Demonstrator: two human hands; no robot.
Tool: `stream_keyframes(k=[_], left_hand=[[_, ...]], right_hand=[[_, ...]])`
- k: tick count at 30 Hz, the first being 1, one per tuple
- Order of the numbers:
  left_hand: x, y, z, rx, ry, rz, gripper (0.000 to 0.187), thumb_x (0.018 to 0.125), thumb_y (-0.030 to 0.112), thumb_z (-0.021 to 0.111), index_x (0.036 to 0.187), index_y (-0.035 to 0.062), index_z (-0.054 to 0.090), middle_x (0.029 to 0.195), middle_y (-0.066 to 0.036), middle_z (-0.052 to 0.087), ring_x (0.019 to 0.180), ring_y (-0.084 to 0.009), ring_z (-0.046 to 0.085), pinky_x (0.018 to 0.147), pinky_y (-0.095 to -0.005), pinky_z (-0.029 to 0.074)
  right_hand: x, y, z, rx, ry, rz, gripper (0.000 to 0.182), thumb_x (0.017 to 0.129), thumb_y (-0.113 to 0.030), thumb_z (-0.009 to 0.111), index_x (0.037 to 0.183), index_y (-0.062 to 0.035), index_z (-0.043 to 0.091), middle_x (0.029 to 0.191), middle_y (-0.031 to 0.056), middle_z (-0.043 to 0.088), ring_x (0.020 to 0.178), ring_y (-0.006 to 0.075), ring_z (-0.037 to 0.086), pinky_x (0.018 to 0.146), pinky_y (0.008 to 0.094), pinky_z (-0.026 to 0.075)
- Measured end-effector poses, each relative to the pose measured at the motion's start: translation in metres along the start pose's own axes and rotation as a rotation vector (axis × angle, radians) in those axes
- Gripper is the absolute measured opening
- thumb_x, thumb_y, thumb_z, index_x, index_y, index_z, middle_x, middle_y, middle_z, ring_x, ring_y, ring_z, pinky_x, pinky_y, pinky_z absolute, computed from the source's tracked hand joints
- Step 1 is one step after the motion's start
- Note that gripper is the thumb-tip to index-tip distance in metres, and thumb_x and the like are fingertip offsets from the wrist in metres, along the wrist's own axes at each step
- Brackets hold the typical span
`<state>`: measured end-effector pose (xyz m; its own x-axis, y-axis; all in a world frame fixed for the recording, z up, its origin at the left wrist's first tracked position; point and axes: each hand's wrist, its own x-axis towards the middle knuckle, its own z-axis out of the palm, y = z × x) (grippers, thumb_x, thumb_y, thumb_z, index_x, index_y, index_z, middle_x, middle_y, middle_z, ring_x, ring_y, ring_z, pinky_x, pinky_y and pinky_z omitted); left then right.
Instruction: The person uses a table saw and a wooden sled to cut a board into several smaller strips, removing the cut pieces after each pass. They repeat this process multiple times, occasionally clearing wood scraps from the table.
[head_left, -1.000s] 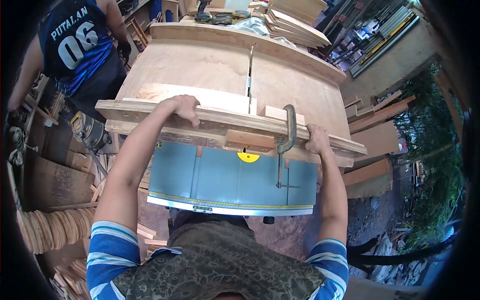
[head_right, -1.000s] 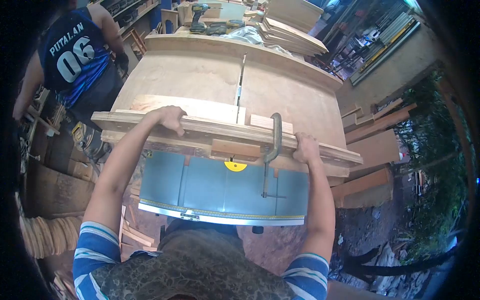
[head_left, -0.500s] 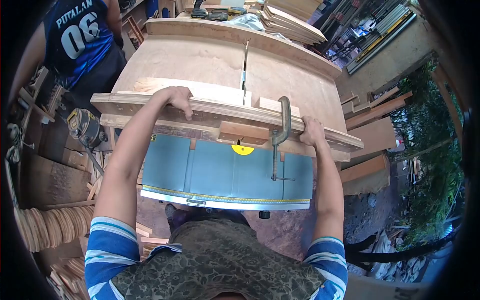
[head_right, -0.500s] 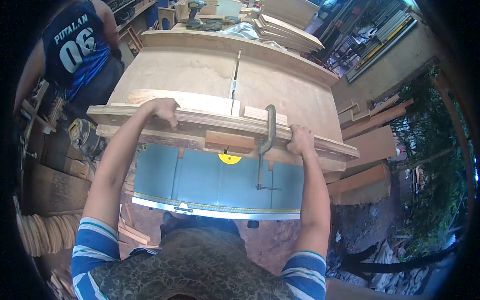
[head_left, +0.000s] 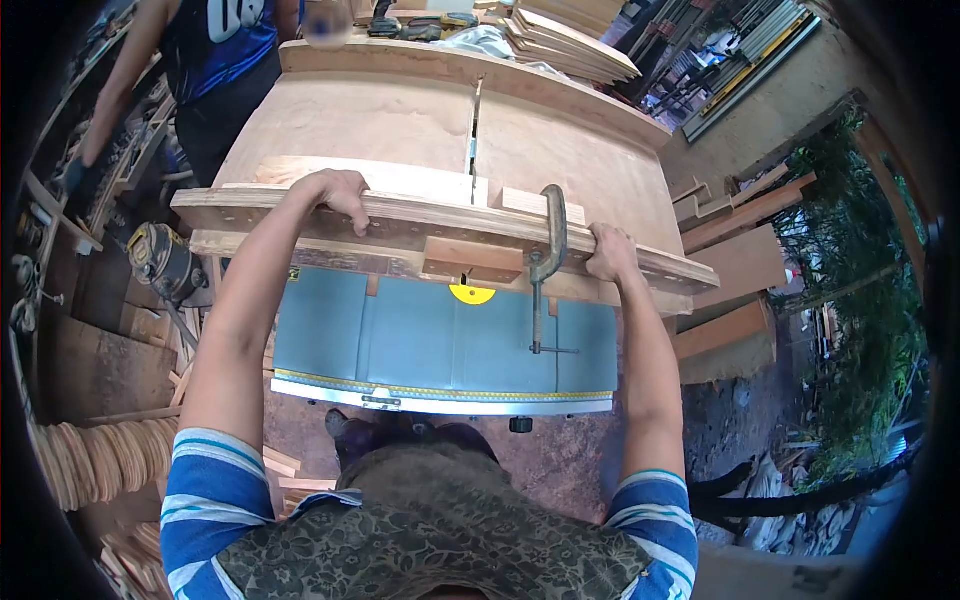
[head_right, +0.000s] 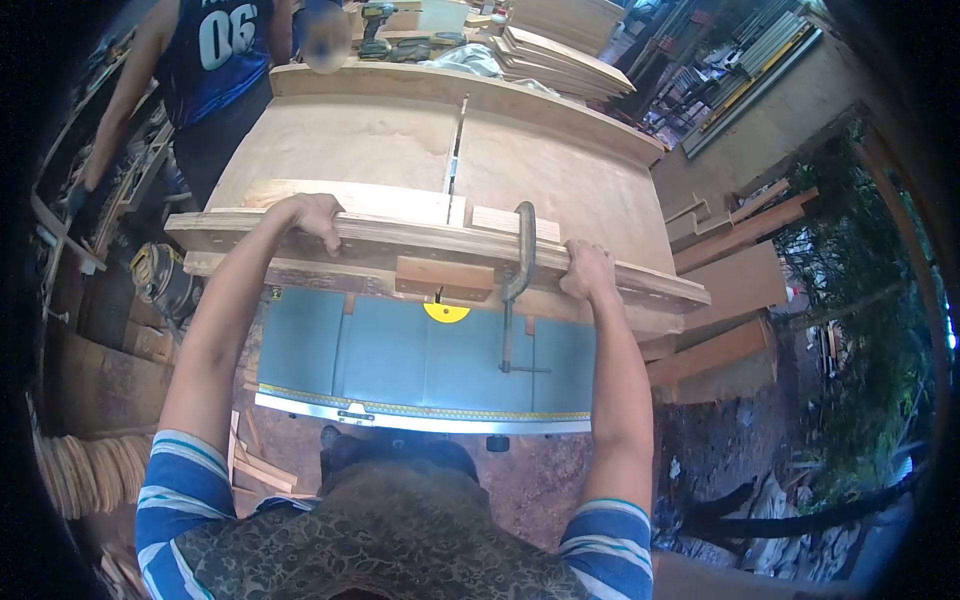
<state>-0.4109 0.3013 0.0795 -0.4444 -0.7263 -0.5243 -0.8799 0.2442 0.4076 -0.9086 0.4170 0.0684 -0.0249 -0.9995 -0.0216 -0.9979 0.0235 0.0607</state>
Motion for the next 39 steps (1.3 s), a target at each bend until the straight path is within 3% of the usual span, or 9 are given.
stream_keyframes(k=[10,18,21,24,27,36,39], left_hand=[[0.009,-0.008,0.000,-0.010,-0.027,-0.067,0.065,0.057,0.025,0.090,0.116,-0.0004,0.075,0.107,-0.018,0.077,0.096,-0.0299,0.074,0.082,-0.0413,0.059],[0.009,-0.009,0.003,0.005,-0.011,-0.038,0.068,0.056,0.031,0.089,0.115,-0.0009,0.076,0.108,-0.019,0.077,0.095,-0.0319,0.074,0.082,-0.0416,0.059],[0.001,-0.002,0.000,-0.033,-0.013,-0.075,0.059,0.057,0.022,0.087,0.112,0.0008,0.076,0.101,-0.014,0.077,0.093,-0.0270,0.072,0.080,-0.0388,0.057],[0.003,-0.004,-0.001,0.010,-0.005,-0.070,0.062,0.057,0.026,0.088,0.113,0.0006,0.076,0.103,-0.014,0.077,0.096,-0.0276,0.073,0.083,-0.0383,0.057],[0.008,-0.006,-0.002,0.088,-0.028,-0.057,0.076,0.055,0.035,0.091,0.120,-0.0004,0.074,0.118,-0.020,0.075,0.104,-0.0326,0.073,0.088,-0.0418,0.059],[-0.001,0.000,-0.001,0.048,0.002,-0.043,0.068,0.059,0.028,0.089,0.118,-0.0010,0.074,0.110,-0.019,0.076,0.100,-0.0307,0.073,0.085,-0.0394,0.058],[-0.001,-0.001,-0.001,-0.090,-0.090,-0.073,0.070,0.056,0.032,0.091,0.117,0.0000,0.075,0.112,-0.019,0.077,0.103,-0.0317,0.073,0.088,-0.0421,0.058]], right_hand=[[0.003,0.002,0.003,-0.025,0.027,-0.001,0.049,0.069,-0.010,0.066,0.118,-0.0099,0.066,0.118,0.0171,0.070,0.118,0.0396,0.063,0.102,0.0534,0.048],[-0.001,-0.006,-0.007,-0.029,-0.059,0.059,0.049,0.072,-0.009,0.066,0.122,-0.0114,0.067,0.129,0.0158,0.069,0.128,0.0369,0.060,0.109,0.0533,0.045],[0.004,0.002,0.004,-0.018,-0.016,0.020,0.050,0.070,-0.012,0.068,0.120,-0.0110,0.067,0.124,0.0169,0.070,0.122,0.0386,0.063,0.104,0.0541,0.048],[0.003,0.003,0.003,-0.037,-0.011,-0.007,0.051,0.069,-0.014,0.069,0.120,-0.0105,0.066,0.119,0.0177,0.071,0.117,0.0400,0.065,0.100,0.0551,0.050],[0.007,0.001,0.000,-0.046,-0.030,-0.005,0.052,0.068,-0.014,0.068,0.120,-0.0103,0.066,0.120,0.0173,0.071,0.118,0.0400,0.065,0.100,0.0552,0.050],[0.006,-0.002,-0.006,-0.026,-0.038,0.028,0.053,0.068,-0.014,0.068,0.122,-0.0104,0.066,0.123,0.0171,0.071,0.120,0.0396,0.064,0.100,0.0542,0.050],[-0.007,-0.004,-0.007,-0.016,-0.061,0.044,0.051,0.071,-0.012,0.067,0.122,-0.0105,0.066,0.121,0.0182,0.072,0.121,0.0397,0.064,0.103,0.0546,0.049]])
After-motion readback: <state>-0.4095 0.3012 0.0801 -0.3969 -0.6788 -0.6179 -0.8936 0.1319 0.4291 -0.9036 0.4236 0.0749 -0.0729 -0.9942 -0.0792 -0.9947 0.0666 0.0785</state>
